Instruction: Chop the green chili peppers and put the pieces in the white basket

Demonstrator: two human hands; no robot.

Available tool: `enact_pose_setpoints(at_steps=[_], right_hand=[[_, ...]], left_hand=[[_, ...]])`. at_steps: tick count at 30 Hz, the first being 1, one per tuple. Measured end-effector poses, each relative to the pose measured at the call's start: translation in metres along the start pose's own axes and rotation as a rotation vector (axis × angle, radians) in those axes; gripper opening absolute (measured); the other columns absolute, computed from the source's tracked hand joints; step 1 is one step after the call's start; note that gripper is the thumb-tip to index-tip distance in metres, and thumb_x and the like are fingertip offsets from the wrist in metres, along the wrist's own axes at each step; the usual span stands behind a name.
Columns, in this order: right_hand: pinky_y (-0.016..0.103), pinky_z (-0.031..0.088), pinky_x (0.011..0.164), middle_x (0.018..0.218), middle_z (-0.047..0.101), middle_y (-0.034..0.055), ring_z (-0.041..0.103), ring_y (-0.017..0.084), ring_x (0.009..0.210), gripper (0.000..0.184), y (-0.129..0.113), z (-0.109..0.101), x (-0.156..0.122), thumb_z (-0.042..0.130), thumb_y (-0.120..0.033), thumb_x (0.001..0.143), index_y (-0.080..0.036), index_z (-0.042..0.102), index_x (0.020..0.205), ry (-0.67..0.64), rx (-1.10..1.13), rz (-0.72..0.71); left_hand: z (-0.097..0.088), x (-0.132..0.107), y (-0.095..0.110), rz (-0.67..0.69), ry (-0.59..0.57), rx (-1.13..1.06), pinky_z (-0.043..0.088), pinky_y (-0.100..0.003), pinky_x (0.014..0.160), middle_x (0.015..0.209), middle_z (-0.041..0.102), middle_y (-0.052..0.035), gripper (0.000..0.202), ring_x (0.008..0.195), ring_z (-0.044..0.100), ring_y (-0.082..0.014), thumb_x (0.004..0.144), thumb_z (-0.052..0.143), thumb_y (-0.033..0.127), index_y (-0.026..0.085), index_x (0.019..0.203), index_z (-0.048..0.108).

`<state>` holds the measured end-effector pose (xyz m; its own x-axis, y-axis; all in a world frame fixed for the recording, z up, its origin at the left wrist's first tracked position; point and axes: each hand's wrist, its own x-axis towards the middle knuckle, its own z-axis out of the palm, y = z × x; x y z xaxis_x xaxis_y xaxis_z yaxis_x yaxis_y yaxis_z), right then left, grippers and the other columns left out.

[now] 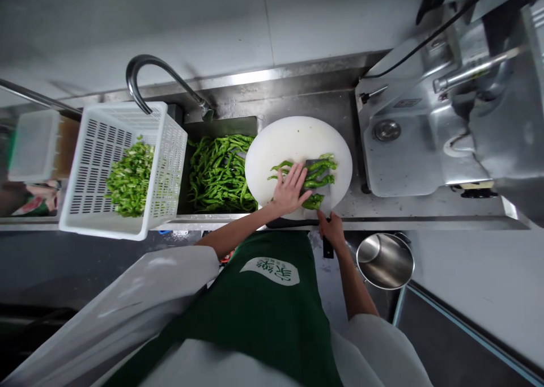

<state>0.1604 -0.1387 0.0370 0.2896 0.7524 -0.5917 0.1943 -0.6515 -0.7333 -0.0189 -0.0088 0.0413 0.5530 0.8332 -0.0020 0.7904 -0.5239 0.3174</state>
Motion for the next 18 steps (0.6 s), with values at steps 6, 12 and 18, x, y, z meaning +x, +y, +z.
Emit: enact_pose_setpoints(at_steps=[6, 12, 18], right_hand=[[0.028, 0.039, 0.034, 0.043, 0.052, -0.0039, 0.048, 0.016, 0.033, 0.056, -0.004, 0.01, 0.004, 0.07, -0.077, 0.079, -0.029, 0.041, 0.074, -0.01, 0.034, 0.011], [0.028, 0.041, 0.038, 0.042, 0.053, -0.0023, 0.05, 0.016, 0.035, 0.047, -0.007, 0.006, 0.011, 0.07, -0.066, 0.085, -0.028, 0.046, 0.073, -0.01, -0.031, -0.014], [0.027, 0.04, 0.039, 0.042, 0.055, -0.0019, 0.051, 0.016, 0.034, 0.046, -0.016, 0.01, 0.016, 0.068, -0.063, 0.087, -0.028, 0.044, 0.071, -0.022, -0.098, -0.024]], left_hand=[[0.004, 0.002, -0.05, -0.028, -0.052, 0.039, 0.0, -0.065, 0.133, 0.177, 0.014, -0.011, 0.081, 0.165, 0.006, -0.0325, 0.106, 0.03, 0.061, 0.014, 0.17, 0.02], [0.013, 0.005, -0.053, -0.042, -0.044, 0.049, 0.003, -0.064, 0.133, 0.177, 0.013, -0.0084, 0.078, 0.166, 0.004, -0.031, 0.107, 0.029, 0.059, 0.016, 0.171, 0.019], [0.015, 0.004, -0.056, -0.018, -0.019, 0.018, 0.003, -0.064, 0.133, 0.177, 0.013, -0.0094, 0.079, 0.165, 0.005, -0.0326, 0.107, 0.029, 0.061, 0.015, 0.171, 0.02]])
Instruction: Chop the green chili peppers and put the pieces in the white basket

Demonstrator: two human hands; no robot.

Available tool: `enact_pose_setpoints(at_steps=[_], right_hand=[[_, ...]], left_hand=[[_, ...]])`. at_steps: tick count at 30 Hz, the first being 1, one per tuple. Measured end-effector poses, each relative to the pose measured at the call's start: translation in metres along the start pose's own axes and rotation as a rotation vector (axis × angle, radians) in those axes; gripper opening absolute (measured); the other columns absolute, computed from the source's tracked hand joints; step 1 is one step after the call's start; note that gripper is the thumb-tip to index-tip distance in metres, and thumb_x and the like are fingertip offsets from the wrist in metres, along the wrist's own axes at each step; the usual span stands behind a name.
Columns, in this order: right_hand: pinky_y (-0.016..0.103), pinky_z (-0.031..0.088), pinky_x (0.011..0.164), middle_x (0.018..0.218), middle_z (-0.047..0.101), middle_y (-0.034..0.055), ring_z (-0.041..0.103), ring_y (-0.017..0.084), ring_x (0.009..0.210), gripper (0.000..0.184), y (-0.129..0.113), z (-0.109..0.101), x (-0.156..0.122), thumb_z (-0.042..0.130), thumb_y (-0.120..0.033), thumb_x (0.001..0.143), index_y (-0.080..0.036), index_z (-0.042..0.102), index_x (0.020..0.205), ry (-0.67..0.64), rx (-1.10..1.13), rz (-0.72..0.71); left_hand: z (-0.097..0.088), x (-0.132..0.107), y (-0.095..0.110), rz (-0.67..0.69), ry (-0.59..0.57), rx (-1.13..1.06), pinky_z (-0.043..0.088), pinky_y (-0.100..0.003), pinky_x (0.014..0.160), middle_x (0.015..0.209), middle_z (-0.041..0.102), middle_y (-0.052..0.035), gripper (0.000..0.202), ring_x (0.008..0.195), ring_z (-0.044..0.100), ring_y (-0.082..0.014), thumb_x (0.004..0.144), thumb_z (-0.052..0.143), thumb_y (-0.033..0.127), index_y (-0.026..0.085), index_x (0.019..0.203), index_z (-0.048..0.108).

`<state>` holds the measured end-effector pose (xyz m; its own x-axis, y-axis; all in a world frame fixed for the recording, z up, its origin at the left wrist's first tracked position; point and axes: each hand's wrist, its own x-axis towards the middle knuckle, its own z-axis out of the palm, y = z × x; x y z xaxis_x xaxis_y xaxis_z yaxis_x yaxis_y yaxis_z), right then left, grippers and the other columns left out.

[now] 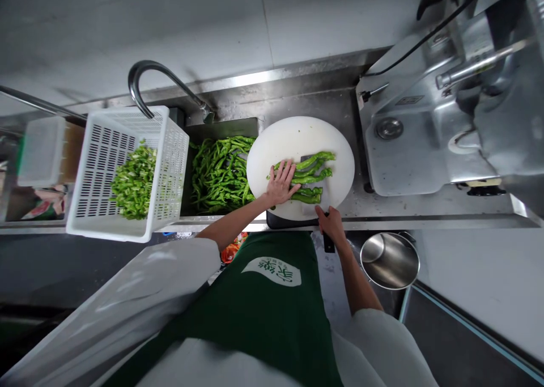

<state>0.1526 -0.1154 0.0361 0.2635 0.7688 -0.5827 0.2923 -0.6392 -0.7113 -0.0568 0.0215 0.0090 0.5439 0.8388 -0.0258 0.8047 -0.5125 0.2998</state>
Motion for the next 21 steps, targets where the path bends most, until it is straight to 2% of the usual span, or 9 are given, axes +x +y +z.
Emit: enact_pose_setpoints(at_steps=[5, 12, 17, 21], right_hand=[[0.027, 0.038, 0.037, 0.04, 0.052, -0.0037, 0.048, 0.015, 0.032, 0.047, -0.007, 0.011, 0.004, 0.068, -0.067, 0.085, -0.028, 0.045, 0.073, -0.045, 0.033, 0.004], [0.028, 0.04, 0.037, 0.041, 0.052, -0.0029, 0.049, 0.016, 0.034, 0.046, 0.001, 0.02, -0.001, 0.066, -0.068, 0.085, -0.028, 0.045, 0.073, -0.001, 0.068, -0.029], [0.028, 0.04, 0.036, 0.042, 0.053, -0.0024, 0.049, 0.016, 0.034, 0.047, 0.003, 0.027, -0.006, 0.064, -0.07, 0.086, -0.028, 0.046, 0.074, 0.032, 0.105, -0.024], [0.028, 0.041, 0.037, 0.043, 0.053, -0.003, 0.049, 0.015, 0.035, 0.051, 0.008, 0.024, -0.007, 0.066, -0.073, 0.084, -0.028, 0.044, 0.073, 0.017, 0.124, -0.026]], left_hand=[[0.001, 0.001, 0.0, -0.011, 0.006, 0.022, 0.001, -0.062, 0.134, 0.177, 0.013, -0.009, 0.08, 0.166, 0.006, -0.0306, 0.107, 0.027, 0.061, 0.014, 0.171, 0.02], [-0.013, -0.003, 0.0, -0.055, -0.002, 0.025, 0.006, -0.064, 0.133, 0.177, 0.014, -0.0085, 0.081, 0.166, 0.006, -0.0321, 0.107, 0.024, 0.063, 0.015, 0.171, 0.015], [-0.015, -0.007, -0.007, -0.055, -0.034, 0.042, 0.013, -0.065, 0.131, 0.177, 0.015, -0.0039, 0.078, 0.165, 0.005, -0.0355, 0.108, 0.023, 0.062, 0.018, 0.171, 0.017], [-0.012, -0.007, -0.009, -0.034, -0.042, 0.057, 0.018, -0.064, 0.13, 0.178, 0.012, -0.0028, 0.078, 0.165, 0.002, -0.0368, 0.107, 0.023, 0.063, 0.019, 0.172, 0.017]])
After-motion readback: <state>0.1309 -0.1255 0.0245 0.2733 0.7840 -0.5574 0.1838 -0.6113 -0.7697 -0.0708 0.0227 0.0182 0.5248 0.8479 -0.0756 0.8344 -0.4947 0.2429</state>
